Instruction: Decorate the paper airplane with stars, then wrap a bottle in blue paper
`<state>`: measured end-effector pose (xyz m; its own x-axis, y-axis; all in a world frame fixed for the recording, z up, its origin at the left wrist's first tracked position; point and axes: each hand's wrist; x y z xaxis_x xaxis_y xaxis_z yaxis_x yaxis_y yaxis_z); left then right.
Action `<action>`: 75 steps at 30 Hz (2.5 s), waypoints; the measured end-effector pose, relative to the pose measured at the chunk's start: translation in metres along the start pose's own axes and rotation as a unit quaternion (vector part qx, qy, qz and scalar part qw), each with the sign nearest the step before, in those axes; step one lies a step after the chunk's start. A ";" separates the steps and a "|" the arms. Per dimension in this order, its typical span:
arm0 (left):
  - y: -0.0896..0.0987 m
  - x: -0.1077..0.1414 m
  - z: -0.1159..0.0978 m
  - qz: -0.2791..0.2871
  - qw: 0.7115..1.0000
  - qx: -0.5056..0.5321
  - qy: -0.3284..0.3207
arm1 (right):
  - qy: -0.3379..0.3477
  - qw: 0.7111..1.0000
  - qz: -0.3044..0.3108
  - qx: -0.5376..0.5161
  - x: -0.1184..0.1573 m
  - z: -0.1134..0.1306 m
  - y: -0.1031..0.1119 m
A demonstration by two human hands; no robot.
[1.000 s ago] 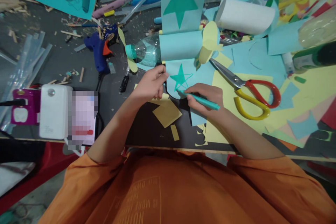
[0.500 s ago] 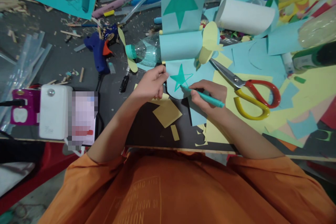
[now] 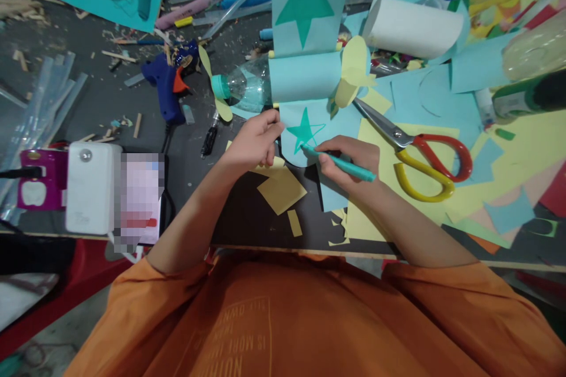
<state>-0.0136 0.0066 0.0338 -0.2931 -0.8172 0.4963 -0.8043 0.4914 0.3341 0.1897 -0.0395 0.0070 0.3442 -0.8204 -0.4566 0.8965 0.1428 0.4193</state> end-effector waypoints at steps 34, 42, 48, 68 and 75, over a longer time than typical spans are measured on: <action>0.001 0.000 -0.001 0.006 1.000 -0.006 0.000 | -0.012 1.000 0.011 -0.011 -0.002 0.002 0.000; 0.001 0.000 -0.001 0.002 1.000 -0.012 0.004 | -0.003 1.000 0.000 -0.010 -0.003 0.001 0.000; 0.000 0.000 -0.003 0.002 1.000 -0.013 0.007 | -0.040 0.999 -0.007 -0.017 -0.003 0.002 0.001; 0.000 0.000 -0.003 0.002 1.000 -0.006 0.005 | -0.039 0.999 -0.022 -0.027 -0.003 0.003 0.001; 0.001 -0.001 -0.001 0.006 1.000 -0.003 0.003 | -0.048 0.998 -0.029 -0.033 -0.001 0.002 0.001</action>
<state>-0.0136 0.0078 0.0343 -0.2998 -0.8090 0.5056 -0.7973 0.5035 0.3329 0.1892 -0.0395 0.0097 0.2663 -0.8769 -0.4001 0.9316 0.1276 0.3403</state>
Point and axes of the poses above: each hand's wrist, its own x-axis away from the middle knuckle, its own y-axis out of the back of the hand, z = x × y, and after that the axes turned 13 degrees about -x, right-handed
